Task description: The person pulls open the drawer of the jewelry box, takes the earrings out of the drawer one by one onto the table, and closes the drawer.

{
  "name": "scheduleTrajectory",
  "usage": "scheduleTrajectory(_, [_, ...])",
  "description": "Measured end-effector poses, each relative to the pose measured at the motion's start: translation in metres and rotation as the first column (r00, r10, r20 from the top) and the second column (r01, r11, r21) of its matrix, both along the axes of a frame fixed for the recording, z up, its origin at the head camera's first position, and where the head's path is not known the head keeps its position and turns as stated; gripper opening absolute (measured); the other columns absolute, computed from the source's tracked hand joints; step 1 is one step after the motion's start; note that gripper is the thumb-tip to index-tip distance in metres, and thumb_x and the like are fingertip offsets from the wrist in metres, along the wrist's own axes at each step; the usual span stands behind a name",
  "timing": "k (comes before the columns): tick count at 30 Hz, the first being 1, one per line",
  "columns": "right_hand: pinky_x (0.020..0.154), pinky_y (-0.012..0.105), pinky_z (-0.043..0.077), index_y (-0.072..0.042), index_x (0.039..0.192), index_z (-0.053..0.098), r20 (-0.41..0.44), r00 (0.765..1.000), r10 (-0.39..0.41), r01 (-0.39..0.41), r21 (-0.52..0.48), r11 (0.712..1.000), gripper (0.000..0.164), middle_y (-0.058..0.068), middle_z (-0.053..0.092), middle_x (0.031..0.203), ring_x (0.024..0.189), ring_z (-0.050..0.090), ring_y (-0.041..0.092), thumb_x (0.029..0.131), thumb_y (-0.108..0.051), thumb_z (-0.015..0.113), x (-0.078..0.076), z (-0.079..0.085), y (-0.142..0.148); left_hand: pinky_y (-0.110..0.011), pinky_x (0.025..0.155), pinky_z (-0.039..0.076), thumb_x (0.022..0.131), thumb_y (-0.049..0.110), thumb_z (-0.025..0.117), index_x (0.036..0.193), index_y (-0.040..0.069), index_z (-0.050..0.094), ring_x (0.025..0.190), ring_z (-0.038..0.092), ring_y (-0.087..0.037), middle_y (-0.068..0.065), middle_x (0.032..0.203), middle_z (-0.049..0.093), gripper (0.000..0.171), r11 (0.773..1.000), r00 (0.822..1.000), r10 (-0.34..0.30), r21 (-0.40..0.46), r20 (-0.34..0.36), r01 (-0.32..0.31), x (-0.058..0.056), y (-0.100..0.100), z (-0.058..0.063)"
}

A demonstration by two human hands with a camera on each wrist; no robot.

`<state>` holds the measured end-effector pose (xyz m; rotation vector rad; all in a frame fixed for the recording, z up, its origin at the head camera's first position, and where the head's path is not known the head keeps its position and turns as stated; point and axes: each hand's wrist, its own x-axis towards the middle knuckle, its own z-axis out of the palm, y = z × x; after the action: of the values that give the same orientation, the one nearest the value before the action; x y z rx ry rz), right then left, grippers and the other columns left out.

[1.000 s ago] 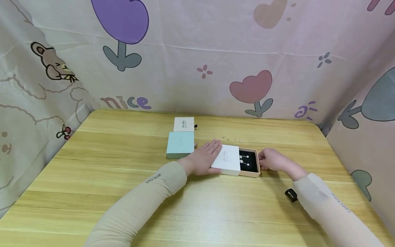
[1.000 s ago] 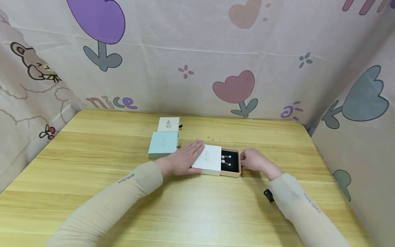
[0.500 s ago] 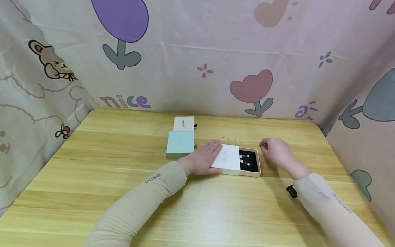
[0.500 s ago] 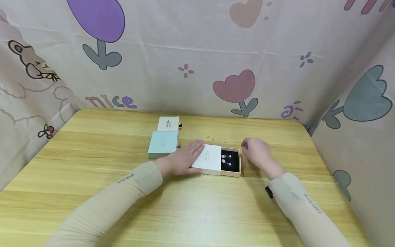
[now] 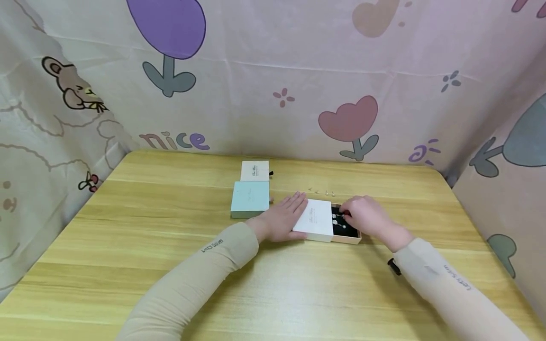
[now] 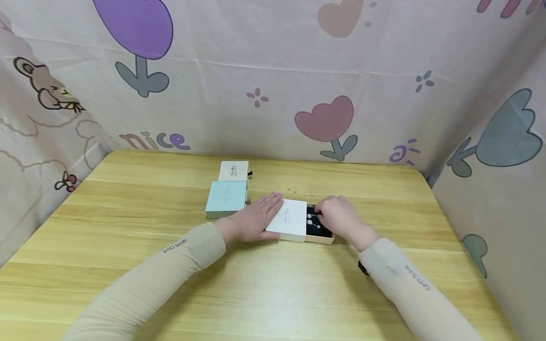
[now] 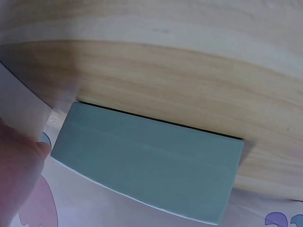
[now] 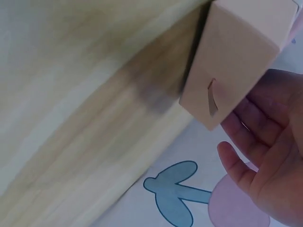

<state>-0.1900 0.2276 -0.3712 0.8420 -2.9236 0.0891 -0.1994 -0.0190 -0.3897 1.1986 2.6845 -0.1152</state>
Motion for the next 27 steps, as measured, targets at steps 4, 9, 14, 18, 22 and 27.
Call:
scheduleTrajectory(4, [0.077,0.044,0.053,-0.007,0.080,0.072,-0.073,0.996,0.059,-0.055,0.046,0.997,0.007,0.007,0.072,0.082,0.079,0.067,0.025,0.076,-0.003,0.068,-0.001,-0.004,-0.002,-0.035,0.120,0.007,0.091,0.065,0.031,0.150,0.003,0.000,0.146,-0.004,-0.024,-0.013,0.159,-0.003,0.091,1.000,1.000,0.003,-0.002,-0.004,-0.003,-0.001,-0.001,0.000])
scheduleTrajectory(9, [0.074,0.043,0.054,-0.007,0.076,0.072,-0.105,0.992,0.073,-0.068,0.049,0.996,0.008,0.006,0.071,0.077,0.074,0.066,0.024,0.075,0.000,0.068,-0.001,-0.005,-0.005,-0.035,0.120,0.006,0.091,0.065,0.031,0.150,0.004,0.000,0.146,-0.005,-0.024,-0.013,0.159,-0.003,0.091,1.000,1.000,0.007,0.003,0.002,-0.007,-0.001,-0.002,-0.001])
scheduleTrajectory(14, [0.071,0.040,0.055,-0.005,0.076,0.073,-0.015,1.000,0.023,-0.023,-0.011,1.000,0.010,0.008,0.072,0.078,0.071,0.066,0.023,0.075,0.002,0.065,-0.003,0.001,-0.005,-0.035,0.120,0.006,0.091,0.065,0.032,0.150,0.004,0.000,0.146,-0.005,-0.023,-0.013,0.159,-0.003,0.091,1.000,1.000,0.007,0.008,0.009,-0.007,-0.001,-0.002,-0.001])
scheduleTrajectory(18, [0.066,0.038,0.054,-0.002,0.079,0.072,0.113,0.991,-0.066,0.077,-0.097,0.992,0.011,0.010,0.072,0.079,0.068,0.063,0.019,0.077,0.001,0.062,-0.008,0.020,0.001,-0.036,0.120,0.006,0.091,0.064,0.032,0.150,0.003,0.000,0.146,-0.005,-0.024,-0.014,0.158,-0.003,0.091,1.000,1.000,0.001,0.017,0.011,-0.001,-0.001,-0.002,-0.001])
scheduleTrajectory(22, [0.073,0.041,0.054,0.002,0.087,0.071,0.149,0.980,-0.134,0.160,-0.176,0.971,0.013,0.014,0.071,0.083,0.073,0.065,0.022,0.081,-0.002,0.060,-0.020,0.040,0.011,-0.036,0.120,0.006,0.092,0.064,0.032,0.150,0.003,0.000,0.146,-0.005,-0.025,-0.014,0.158,-0.003,0.090,1.000,1.000,0.001,0.010,-0.008,-0.001,-0.001,-0.001,-0.001])
scheduleTrajectory(27, [0.079,0.045,0.053,0.003,0.090,0.071,0.164,0.973,-0.160,0.188,-0.176,0.966,0.017,0.018,0.071,0.089,0.081,0.066,0.028,0.083,-0.002,0.056,-0.041,0.040,0.019,-0.036,0.120,0.007,0.091,0.065,0.031,0.150,0.004,0.000,0.146,-0.004,-0.024,-0.013,0.159,-0.003,0.091,1.000,1.000,-0.001,-0.008,-0.017,0.001,-0.001,0.001,-0.002])
